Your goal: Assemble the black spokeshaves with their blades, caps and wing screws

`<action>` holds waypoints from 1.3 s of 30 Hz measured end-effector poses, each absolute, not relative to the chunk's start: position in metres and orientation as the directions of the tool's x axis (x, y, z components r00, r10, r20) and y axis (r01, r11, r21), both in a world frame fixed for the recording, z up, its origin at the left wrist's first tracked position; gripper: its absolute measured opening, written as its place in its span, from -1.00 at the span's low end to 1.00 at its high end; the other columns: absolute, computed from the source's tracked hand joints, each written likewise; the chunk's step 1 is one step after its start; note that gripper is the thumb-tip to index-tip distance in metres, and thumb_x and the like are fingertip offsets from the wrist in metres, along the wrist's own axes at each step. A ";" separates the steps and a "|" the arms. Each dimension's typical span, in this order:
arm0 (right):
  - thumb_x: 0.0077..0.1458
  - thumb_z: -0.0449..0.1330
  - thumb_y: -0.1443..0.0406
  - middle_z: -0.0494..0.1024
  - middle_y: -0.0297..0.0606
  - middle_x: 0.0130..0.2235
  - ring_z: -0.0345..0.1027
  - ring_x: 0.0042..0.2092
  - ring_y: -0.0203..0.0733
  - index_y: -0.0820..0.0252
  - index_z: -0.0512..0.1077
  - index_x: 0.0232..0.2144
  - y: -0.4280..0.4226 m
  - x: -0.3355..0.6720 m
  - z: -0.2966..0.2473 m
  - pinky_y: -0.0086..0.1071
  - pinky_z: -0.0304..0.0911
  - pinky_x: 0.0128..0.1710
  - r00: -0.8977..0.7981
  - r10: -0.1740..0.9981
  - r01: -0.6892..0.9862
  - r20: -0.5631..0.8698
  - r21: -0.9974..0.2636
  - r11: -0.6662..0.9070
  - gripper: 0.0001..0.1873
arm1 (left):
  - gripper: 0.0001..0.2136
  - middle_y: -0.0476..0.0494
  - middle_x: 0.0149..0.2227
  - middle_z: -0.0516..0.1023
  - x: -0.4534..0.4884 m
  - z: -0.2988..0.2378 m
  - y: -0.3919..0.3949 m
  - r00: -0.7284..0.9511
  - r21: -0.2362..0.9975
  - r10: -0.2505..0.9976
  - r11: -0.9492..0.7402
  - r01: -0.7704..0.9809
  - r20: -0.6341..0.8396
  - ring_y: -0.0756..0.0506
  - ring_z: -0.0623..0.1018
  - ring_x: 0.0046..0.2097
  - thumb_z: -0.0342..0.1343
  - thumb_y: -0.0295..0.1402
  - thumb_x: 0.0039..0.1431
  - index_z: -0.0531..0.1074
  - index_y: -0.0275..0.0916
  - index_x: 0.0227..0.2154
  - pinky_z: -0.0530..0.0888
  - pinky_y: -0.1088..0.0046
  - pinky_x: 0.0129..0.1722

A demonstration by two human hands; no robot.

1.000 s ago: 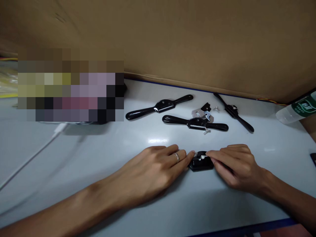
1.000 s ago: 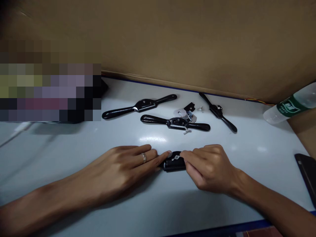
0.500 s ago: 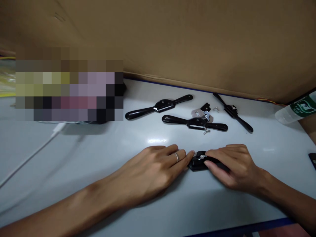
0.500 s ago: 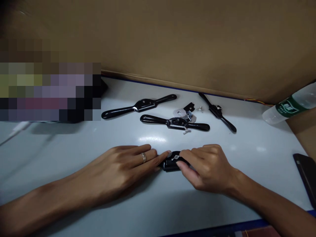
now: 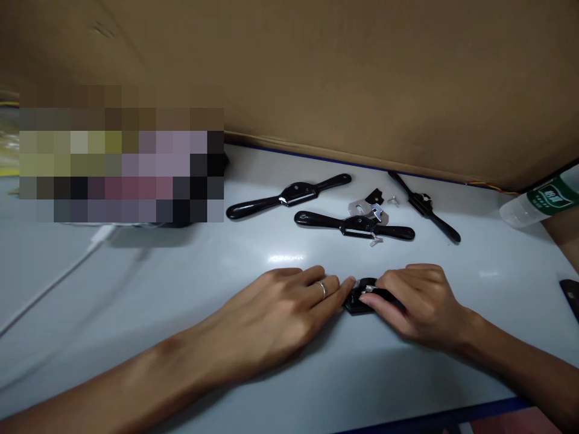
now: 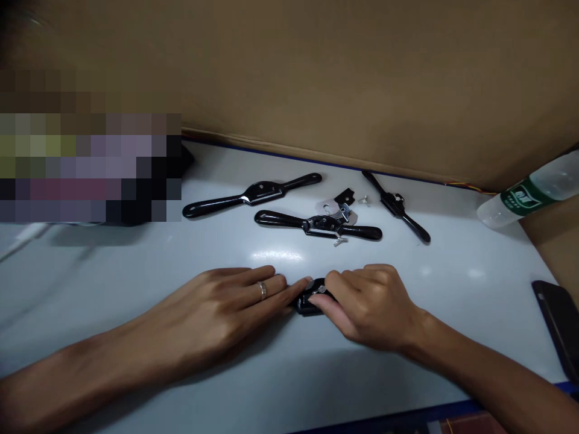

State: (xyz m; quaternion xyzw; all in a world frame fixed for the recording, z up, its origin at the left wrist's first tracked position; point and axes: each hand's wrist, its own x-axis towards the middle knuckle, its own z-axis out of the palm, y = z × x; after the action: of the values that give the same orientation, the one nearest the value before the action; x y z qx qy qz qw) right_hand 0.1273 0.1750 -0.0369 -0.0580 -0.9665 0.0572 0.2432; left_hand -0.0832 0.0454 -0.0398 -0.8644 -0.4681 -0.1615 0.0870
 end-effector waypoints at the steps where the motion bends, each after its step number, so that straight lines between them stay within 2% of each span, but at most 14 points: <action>1: 0.35 0.15 0.24 0.40 -0.44 -0.60 0.17 -0.59 -0.38 0.20 0.37 -0.50 0.175 0.127 -0.037 -0.40 0.09 -0.54 -0.874 0.141 0.088 0.465 -0.135 0.987 -0.66 | -0.71 -0.16 -0.34 0.56 -0.083 -0.040 0.045 0.510 0.000 0.780 -0.547 0.837 0.362 -0.10 0.51 -0.39 -0.09 -0.60 0.33 0.36 -0.52 0.05 0.44 0.36 -0.45; 7: 0.37 0.12 0.27 0.31 -0.48 -0.63 0.06 -0.61 -0.37 0.17 0.31 -0.52 0.172 0.127 -0.037 -0.37 0.02 -0.57 -0.867 0.139 0.100 0.479 -0.106 0.989 -0.63 | -0.70 -0.15 -0.34 0.57 -0.081 -0.041 0.046 0.508 -0.021 0.779 -0.539 0.842 0.368 -0.09 0.52 -0.39 -0.14 -0.62 0.32 0.36 -0.50 0.04 0.47 0.36 -0.44; 17: 0.41 0.07 0.28 0.31 -0.48 -0.63 0.06 -0.62 -0.38 0.17 0.29 -0.53 0.170 0.125 -0.035 -0.39 0.02 -0.56 -0.870 0.147 0.111 0.470 -0.105 0.988 -0.60 | -0.66 -0.15 -0.34 0.58 -0.080 -0.038 0.044 0.501 -0.003 0.782 -0.538 0.843 0.370 -0.08 0.51 -0.43 -0.11 -0.65 0.26 0.36 -0.52 0.06 0.43 0.36 -0.47; 28: 0.43 0.01 0.30 0.25 -0.49 -0.65 -0.02 -0.63 -0.39 0.18 0.26 -0.54 0.163 0.125 -0.031 -0.38 -0.05 -0.58 -0.884 0.150 0.151 0.442 -0.032 0.988 -0.57 | -0.66 -0.14 -0.36 0.57 -0.077 -0.041 0.040 0.491 0.010 0.789 -0.532 0.847 0.371 -0.07 0.51 -0.46 -0.13 -0.63 0.28 0.33 -0.53 0.08 0.40 0.36 -0.50; 39: 0.43 -0.03 0.31 0.26 -0.49 -0.67 -0.01 -0.65 -0.37 0.16 0.25 -0.52 0.155 0.123 -0.029 -0.36 -0.07 -0.59 -0.882 0.196 0.232 0.428 0.033 0.972 -0.59 | -0.67 -0.10 -0.39 0.56 -0.076 -0.042 0.040 0.488 0.002 0.790 -0.526 0.850 0.372 -0.05 0.49 -0.50 -0.15 -0.61 0.30 0.32 -0.50 0.07 0.37 0.37 -0.52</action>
State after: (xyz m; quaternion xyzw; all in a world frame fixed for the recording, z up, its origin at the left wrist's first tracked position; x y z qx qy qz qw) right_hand 0.1234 0.1545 -0.0294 -0.1105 -0.9692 -0.0416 0.2162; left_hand -0.0765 0.0401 -0.0419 -0.8577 -0.4780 -0.1657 0.0913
